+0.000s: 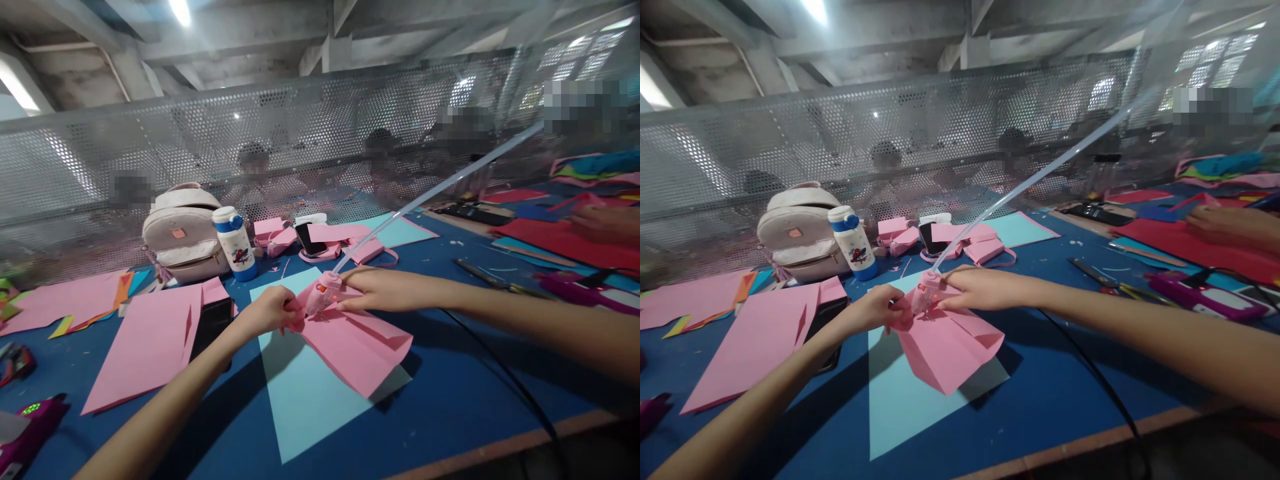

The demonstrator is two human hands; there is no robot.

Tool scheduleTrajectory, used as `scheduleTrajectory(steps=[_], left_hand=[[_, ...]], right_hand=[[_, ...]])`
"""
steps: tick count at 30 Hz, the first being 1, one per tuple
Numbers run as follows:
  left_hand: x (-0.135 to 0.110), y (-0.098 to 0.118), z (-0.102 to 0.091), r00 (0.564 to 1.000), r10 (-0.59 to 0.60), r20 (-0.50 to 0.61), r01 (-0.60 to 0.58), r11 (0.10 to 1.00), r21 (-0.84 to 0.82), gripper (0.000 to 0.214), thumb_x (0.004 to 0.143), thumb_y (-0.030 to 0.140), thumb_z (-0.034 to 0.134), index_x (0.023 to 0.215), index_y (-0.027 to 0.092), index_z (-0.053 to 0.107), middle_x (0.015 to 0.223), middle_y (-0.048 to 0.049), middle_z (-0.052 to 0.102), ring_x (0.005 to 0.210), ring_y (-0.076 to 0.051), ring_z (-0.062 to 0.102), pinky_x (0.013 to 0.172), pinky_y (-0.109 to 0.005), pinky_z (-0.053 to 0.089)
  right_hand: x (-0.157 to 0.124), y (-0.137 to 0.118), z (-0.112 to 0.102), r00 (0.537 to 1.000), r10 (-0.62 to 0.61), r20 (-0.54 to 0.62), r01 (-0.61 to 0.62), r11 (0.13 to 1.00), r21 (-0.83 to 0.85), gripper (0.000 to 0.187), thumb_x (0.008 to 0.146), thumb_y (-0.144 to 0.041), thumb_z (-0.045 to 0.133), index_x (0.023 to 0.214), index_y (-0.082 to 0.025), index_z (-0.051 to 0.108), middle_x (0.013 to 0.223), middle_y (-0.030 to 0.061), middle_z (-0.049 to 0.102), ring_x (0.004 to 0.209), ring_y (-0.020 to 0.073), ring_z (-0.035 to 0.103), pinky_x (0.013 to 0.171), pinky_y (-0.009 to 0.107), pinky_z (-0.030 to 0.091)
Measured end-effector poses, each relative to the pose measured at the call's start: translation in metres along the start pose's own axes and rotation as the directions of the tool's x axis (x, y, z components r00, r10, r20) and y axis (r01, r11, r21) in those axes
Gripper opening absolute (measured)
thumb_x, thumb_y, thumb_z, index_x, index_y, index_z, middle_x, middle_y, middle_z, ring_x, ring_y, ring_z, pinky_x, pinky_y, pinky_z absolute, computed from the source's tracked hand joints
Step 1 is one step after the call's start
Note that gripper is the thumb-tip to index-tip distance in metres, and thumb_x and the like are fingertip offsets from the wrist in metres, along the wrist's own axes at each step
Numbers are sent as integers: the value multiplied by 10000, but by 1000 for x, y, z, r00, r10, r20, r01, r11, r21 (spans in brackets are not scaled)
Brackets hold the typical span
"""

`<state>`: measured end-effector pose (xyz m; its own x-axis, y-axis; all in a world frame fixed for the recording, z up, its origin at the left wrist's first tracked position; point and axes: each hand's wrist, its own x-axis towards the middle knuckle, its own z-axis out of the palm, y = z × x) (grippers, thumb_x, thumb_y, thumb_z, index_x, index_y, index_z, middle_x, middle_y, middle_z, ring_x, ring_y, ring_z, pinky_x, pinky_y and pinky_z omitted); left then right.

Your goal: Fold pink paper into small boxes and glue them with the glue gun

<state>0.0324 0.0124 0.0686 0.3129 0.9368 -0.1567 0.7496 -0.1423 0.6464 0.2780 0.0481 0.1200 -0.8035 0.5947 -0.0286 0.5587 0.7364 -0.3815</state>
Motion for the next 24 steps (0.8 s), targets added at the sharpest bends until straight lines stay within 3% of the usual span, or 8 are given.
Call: scheduleTrajectory(steps=[4,17,24], left_hand=[[0,1,0,999,4,-36,-5,1000,-19,102,655,129,515,568,169,481,595,0,630,546,-153,655,469,-202,457],[-2,6,-3,994,66,-87,-67,998,-8,187,648,102,525,502,173,433,503,33,551,501,-136,629,433,-173,385],[-7,12,-4,991,60,-118,-58,998,28,189,637,53,501,498,169,445,492,37,534,476,-118,592,429,-173,355]], right_hand=[[1,0,1,1000,-20,-1,20,1000,8,357,914,-461,570,1014,-147,706,1021,104,723,892,246,666,751,303,498],[0,-3,-1,999,16,52,-14,999,-40,311,941,-429,534,932,-142,655,951,100,704,805,227,648,676,287,454],[-3,-4,-3,999,-6,37,8,999,-50,325,952,-444,517,926,-152,656,1015,108,697,911,253,647,766,314,462]])
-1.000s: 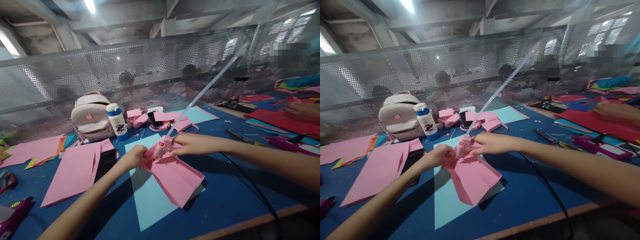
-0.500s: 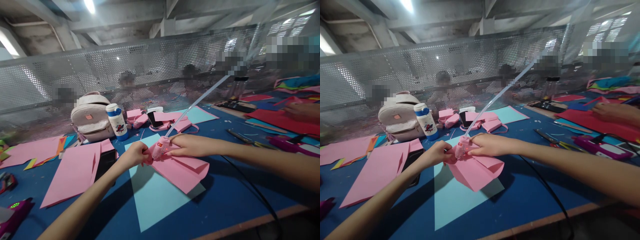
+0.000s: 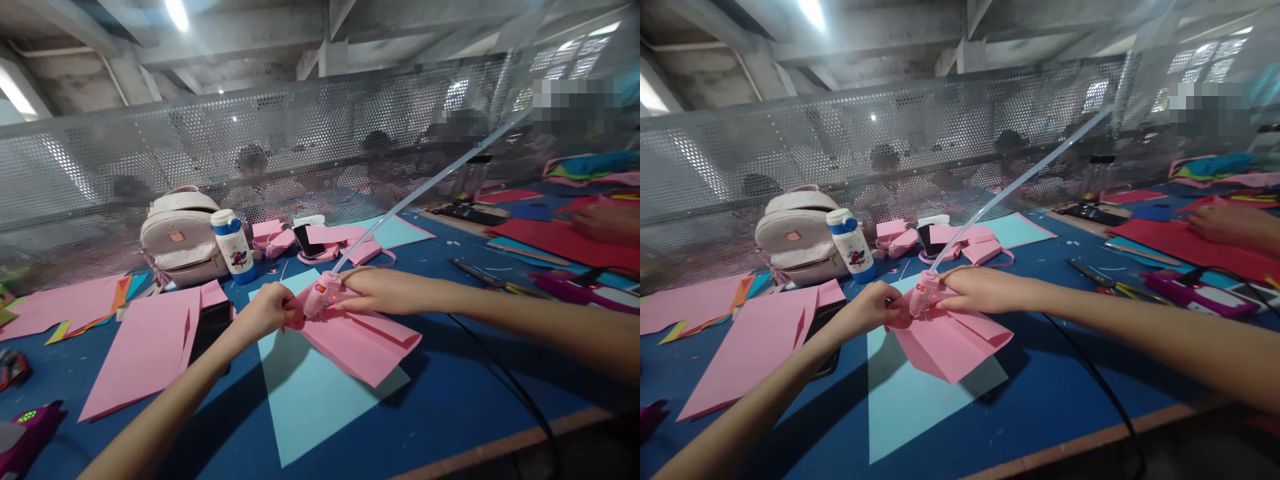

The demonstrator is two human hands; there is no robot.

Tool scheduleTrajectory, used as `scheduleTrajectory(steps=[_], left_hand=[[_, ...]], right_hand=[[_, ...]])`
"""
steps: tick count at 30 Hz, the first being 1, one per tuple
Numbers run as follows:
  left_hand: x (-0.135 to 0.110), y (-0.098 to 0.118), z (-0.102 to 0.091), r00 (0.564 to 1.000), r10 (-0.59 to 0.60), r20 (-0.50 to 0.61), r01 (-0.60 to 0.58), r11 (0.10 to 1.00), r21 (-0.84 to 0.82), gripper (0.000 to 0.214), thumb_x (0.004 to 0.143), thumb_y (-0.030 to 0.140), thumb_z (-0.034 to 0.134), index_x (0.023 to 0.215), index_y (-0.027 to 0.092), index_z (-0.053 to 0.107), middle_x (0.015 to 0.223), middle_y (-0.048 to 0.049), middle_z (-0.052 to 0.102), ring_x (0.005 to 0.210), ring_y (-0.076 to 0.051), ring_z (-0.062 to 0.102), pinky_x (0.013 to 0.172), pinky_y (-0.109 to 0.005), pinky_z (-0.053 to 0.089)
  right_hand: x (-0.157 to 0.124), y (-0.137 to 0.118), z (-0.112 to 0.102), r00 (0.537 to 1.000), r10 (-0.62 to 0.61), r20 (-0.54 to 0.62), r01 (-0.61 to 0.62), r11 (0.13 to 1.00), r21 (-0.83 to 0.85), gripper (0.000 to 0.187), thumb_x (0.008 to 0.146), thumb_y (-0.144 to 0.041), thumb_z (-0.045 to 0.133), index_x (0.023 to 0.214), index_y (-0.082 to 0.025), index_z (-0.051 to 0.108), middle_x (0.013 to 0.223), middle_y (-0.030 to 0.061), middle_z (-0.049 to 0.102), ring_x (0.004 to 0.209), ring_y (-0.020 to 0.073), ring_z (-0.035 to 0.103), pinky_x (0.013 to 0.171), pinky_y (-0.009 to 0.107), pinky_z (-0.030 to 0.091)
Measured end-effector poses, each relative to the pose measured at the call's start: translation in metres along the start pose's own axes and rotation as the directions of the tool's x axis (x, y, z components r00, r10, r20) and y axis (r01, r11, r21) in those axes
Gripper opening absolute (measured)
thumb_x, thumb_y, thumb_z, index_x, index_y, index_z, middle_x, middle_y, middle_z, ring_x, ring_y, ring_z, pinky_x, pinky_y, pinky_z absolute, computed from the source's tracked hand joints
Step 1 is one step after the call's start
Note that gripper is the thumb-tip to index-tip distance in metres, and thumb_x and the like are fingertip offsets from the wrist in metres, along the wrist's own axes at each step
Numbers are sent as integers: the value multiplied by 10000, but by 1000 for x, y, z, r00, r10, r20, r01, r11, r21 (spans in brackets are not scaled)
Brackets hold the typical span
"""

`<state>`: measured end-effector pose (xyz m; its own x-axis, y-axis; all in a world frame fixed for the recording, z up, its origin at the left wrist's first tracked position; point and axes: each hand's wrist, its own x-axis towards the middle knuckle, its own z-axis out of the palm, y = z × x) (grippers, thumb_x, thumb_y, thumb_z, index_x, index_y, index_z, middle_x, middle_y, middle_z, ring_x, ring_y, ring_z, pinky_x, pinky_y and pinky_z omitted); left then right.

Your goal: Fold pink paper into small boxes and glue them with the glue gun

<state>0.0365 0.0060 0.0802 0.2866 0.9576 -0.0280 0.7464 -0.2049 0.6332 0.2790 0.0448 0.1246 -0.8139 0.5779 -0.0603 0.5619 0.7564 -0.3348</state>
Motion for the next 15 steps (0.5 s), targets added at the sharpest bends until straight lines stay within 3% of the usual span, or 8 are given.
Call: scheduleTrajectory(steps=[15], left_hand=[[-3,3,0,999,20,-36,-18,997,73,299,662,49,540,483,182,342,450,61,400,443,-80,482,428,-185,245]], right_hand=[[-8,0,-6,1000,22,-20,-24,997,-74,324,957,-424,489,910,-159,669,1081,112,708,1007,286,646,825,360,460]])
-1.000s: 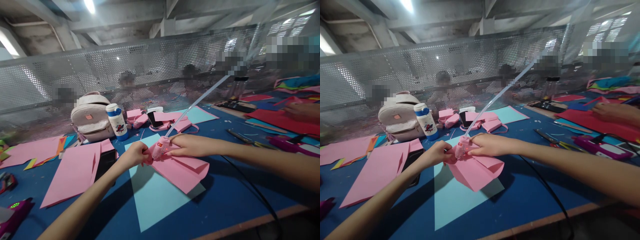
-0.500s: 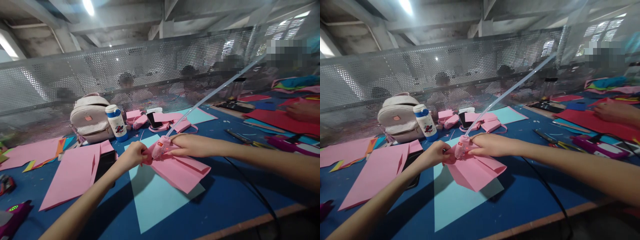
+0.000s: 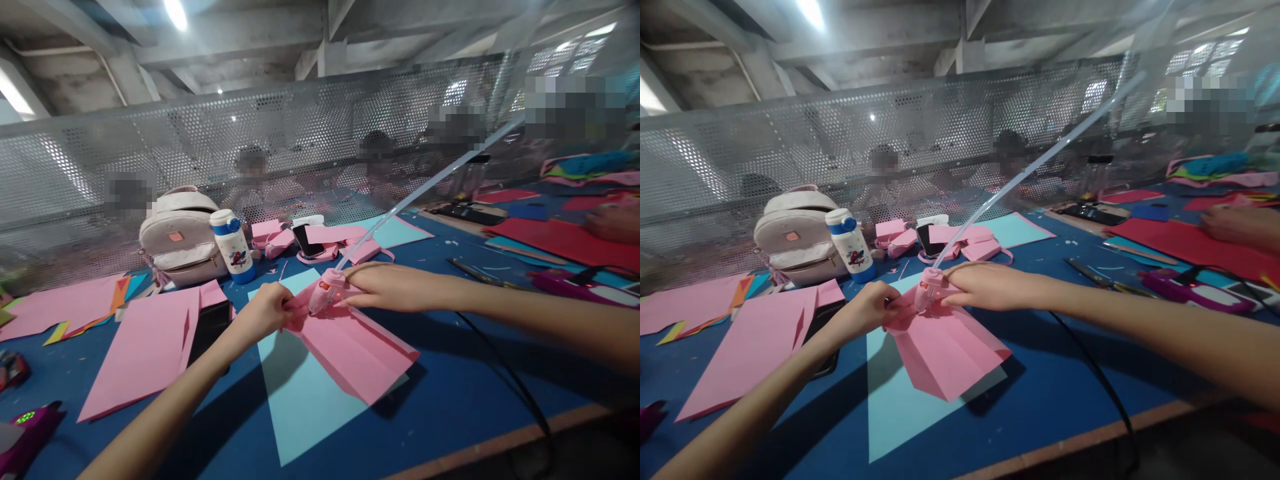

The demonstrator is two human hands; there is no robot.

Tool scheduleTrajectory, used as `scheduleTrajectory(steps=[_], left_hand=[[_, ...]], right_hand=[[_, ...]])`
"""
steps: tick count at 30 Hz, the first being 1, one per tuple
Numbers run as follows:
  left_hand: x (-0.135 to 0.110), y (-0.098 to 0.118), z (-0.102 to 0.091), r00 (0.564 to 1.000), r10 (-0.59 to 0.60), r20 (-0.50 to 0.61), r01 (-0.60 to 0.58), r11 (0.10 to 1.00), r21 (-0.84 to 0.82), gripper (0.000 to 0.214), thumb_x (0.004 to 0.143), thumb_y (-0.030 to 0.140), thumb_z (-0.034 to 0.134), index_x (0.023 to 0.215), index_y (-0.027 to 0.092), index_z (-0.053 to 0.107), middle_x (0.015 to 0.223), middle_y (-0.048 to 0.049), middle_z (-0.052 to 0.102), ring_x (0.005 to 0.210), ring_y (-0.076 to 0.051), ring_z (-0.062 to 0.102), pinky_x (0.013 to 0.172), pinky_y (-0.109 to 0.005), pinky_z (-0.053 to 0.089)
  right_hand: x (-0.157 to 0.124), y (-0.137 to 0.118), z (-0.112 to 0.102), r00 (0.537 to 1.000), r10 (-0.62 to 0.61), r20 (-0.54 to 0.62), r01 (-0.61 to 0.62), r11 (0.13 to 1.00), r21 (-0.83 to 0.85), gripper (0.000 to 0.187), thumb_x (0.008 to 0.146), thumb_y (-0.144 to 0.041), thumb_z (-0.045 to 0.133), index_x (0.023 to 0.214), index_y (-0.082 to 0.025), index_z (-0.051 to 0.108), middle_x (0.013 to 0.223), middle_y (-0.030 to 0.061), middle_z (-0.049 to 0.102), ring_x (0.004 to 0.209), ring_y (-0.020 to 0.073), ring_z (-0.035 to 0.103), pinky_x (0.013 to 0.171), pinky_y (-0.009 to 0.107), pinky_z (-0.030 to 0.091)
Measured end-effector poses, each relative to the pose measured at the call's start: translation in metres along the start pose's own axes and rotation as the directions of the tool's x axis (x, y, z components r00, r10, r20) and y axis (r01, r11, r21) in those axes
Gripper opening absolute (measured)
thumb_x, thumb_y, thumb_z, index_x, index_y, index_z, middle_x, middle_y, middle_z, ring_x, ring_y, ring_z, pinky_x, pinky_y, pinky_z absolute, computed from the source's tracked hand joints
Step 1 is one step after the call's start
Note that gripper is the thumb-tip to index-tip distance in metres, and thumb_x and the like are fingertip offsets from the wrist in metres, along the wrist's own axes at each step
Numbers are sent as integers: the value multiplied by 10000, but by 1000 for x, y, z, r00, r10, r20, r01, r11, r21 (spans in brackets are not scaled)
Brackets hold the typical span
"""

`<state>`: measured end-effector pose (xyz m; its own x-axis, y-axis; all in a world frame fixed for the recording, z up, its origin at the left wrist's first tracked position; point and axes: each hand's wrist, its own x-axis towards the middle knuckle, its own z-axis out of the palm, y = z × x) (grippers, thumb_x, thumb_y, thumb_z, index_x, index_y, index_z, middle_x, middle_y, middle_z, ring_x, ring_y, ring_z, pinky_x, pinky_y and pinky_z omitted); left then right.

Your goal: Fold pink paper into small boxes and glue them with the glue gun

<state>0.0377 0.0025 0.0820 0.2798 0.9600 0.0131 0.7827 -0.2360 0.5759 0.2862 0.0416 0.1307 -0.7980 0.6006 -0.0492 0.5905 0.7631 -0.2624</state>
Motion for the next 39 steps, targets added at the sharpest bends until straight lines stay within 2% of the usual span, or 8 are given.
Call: scheduleTrajectory(steps=[8,14,20,24,26,33,36,39], left_hand=[[-1,0,1,998,-3,60,2,1000,14,310,711,163,580,479,188,375,420,57,384,421,-92,452,427,-201,254],[-1,-2,1,996,6,88,-7,1000,21,260,664,82,519,492,185,354,447,61,377,441,-83,468,430,-184,261],[-1,-1,1,996,3,91,-9,998,59,232,634,55,496,494,182,361,450,61,376,451,-82,451,445,-204,232],[-1,-2,3,998,8,64,-14,996,92,289,629,49,504,492,191,293,434,73,305,447,-74,395,464,-231,197],[-1,-4,5,999,9,49,-14,995,103,308,634,55,516,497,193,277,433,74,309,449,-70,367,474,-241,185],[0,-7,6,998,7,57,-12,996,90,300,684,87,528,495,182,315,448,58,386,460,-73,422,468,-216,217],[0,-5,4,997,-1,79,-5,997,72,302,705,112,530,487,180,332,445,55,384,453,-80,460,453,-198,242],[0,-4,2,995,-5,95,-1,998,60,279,717,141,536,489,175,379,446,49,402,447,-88,478,445,-191,255]], right_hand=[[-5,3,-3,1000,20,-18,-21,996,-84,319,944,-396,480,999,-165,694,1184,116,704,1122,313,633,919,410,482],[-6,6,0,994,9,-105,-26,987,-159,326,911,-359,488,1093,-201,707,1197,91,708,1143,301,635,969,412,479],[-3,7,-3,997,-3,-78,-13,979,-203,311,902,-327,462,1028,-185,707,1149,104,715,1049,282,651,872,382,486],[-1,5,-9,999,33,-38,-38,987,-154,259,895,-342,462,844,-194,669,867,76,704,788,241,634,725,354,453],[-1,2,-11,999,50,-17,-52,992,-115,247,896,-344,472,813,-198,653,777,51,668,713,218,596,683,335,427],[-1,-3,-16,997,-65,38,60,990,130,376,952,-508,469,956,-215,705,858,24,675,772,199,589,682,291,406],[0,-3,-15,993,-101,68,91,986,139,362,967,-475,457,940,-206,698,862,22,667,771,186,579,691,285,404],[2,-1,-11,995,-79,67,73,993,89,355,971,-463,454,873,-189,658,839,26,658,761,183,572,687,288,400]])
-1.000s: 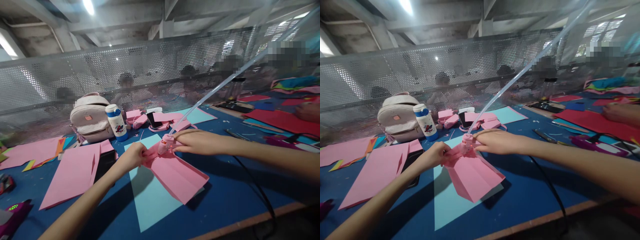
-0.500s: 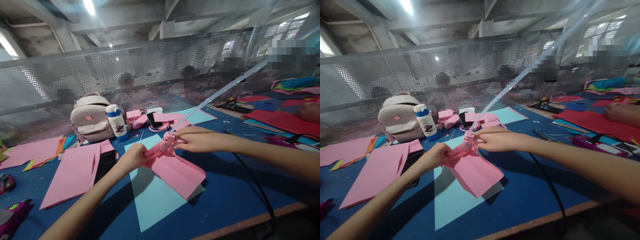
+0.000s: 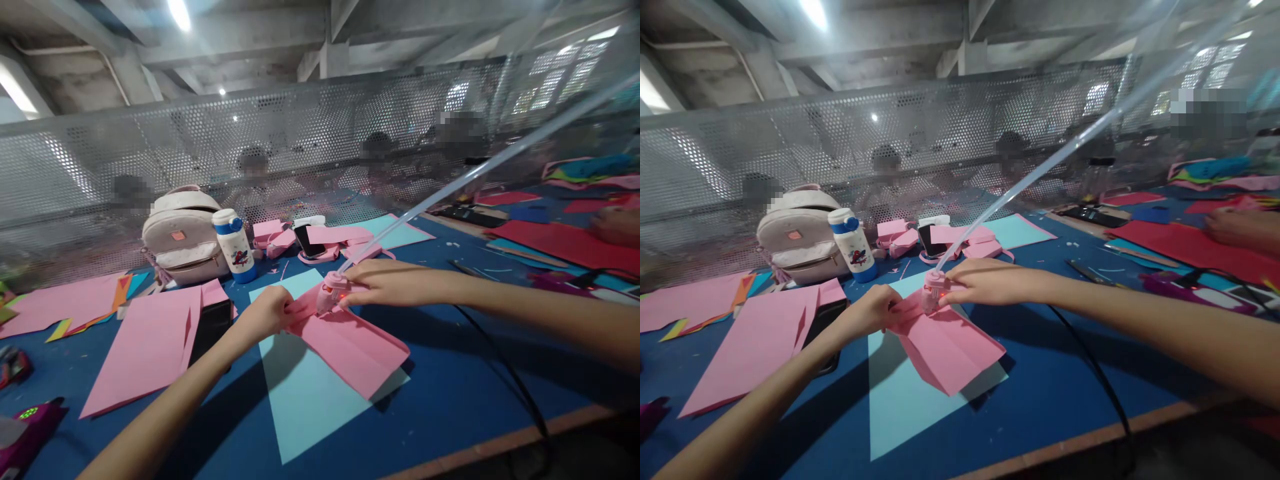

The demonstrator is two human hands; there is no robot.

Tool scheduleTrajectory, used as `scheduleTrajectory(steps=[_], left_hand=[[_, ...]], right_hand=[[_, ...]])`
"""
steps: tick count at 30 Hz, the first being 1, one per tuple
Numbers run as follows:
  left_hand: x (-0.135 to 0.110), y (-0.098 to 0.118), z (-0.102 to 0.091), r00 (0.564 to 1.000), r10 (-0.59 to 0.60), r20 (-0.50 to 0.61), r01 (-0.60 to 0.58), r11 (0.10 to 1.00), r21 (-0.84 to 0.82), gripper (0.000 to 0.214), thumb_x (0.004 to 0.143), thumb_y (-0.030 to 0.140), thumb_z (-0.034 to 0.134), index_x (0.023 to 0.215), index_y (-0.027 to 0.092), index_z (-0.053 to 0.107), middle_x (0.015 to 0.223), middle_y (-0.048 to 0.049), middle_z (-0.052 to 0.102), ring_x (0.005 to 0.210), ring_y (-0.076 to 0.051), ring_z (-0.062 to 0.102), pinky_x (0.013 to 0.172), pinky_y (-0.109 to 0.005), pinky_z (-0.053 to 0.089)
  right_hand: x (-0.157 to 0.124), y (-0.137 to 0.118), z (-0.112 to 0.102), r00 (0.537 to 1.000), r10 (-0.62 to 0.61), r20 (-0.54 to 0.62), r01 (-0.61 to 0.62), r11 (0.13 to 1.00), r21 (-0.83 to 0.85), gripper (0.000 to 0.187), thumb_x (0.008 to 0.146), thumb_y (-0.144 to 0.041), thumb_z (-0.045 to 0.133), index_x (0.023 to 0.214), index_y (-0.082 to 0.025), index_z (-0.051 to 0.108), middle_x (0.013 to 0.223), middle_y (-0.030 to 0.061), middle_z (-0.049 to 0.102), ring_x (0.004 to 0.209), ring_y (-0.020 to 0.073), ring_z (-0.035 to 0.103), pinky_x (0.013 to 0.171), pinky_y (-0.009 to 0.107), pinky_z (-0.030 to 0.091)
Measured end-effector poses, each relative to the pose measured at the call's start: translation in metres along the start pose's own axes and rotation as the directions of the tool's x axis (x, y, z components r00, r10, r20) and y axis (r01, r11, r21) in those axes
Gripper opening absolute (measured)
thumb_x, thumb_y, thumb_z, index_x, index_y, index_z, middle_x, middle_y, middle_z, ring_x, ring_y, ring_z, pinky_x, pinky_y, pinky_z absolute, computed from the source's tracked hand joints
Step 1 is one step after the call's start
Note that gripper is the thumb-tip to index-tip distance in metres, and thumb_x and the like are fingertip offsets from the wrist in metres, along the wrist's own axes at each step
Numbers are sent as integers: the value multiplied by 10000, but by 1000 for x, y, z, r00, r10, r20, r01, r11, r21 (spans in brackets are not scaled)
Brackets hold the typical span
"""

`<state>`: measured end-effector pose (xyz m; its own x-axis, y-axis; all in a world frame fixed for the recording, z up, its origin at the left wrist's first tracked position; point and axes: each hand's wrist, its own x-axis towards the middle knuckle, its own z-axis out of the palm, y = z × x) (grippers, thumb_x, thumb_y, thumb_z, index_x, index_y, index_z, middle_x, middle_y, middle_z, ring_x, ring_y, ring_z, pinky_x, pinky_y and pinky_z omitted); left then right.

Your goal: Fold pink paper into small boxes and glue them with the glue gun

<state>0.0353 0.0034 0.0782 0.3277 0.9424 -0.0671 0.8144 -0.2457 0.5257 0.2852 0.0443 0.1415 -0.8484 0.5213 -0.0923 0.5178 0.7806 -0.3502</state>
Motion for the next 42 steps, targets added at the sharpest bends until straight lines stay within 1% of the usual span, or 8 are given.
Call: scheduleTrajectory(steps=[4,11,16,23,30,34,38,42], left_hand=[[0,0,-2,1000,5,14,-5,1000,-13,228,699,147,532,499,167,425,459,39,440,459,-94,486,445,-192,261],[1,1,-3,1000,28,7,-28,1000,-2,233,632,93,519,478,169,361,461,49,394,479,-73,406,466,-209,221],[0,1,-2,1000,23,3,-23,1000,10,197,616,87,502,483,172,385,451,48,411,469,-81,419,460,-208,232],[-1,4,-2,1000,23,-13,-22,999,48,212,600,50,511,473,164,385,445,52,384,480,-69,362,458,-215,198],[-2,6,-2,1000,-2,-2,2,999,51,145,605,55,513,495,146,485,464,20,492,476,-82,437,454,-212,225],[-1,4,-2,999,-30,27,29,999,24,143,623,75,503,503,151,504,485,3,557,470,-111,531,457,-202,299],[1,2,-2,999,-30,31,30,1000,7,164,629,76,499,490,159,476,466,12,531,486,-128,559,453,-204,299],[1,3,-3,999,-29,38,29,999,-18,167,618,51,505,490,153,470,460,20,516,479,-119,549,447,-200,283]], right_hand=[[2,1,5,999,31,-29,-34,996,-87,373,974,-472,440,783,-183,577,766,24,619,666,165,530,613,287,356],[3,-4,8,991,101,-86,-118,965,-233,354,973,-429,442,731,-184,525,700,28,585,584,153,457,558,288,281],[3,-1,8,992,103,-78,-119,962,-244,398,988,-468,414,758,-176,559,750,51,637,633,176,528,574,290,311],[-2,14,10,992,67,-107,-92,965,-246,412,985,-491,429,863,-161,643,876,84,691,810,226,627,684,300,388],[-3,7,8,982,144,-121,-179,913,-366,465,996,-521,407,798,-162,626,756,78,666,662,209,596,583,287,328],[-4,3,8,977,160,-139,-204,888,-413,404,983,-476,456,772,-175,624,700,63,650,596,190,569,554,277,300],[-6,2,8,973,151,-174,-211,890,-405,331,959,-417,513,763,-172,618,727,68,661,624,200,580,556,277,302],[-6,6,7,982,113,-153,-157,936,-314,421,976,-490,457,748,-173,613,710,62,647,609,191,560,563,288,321]])
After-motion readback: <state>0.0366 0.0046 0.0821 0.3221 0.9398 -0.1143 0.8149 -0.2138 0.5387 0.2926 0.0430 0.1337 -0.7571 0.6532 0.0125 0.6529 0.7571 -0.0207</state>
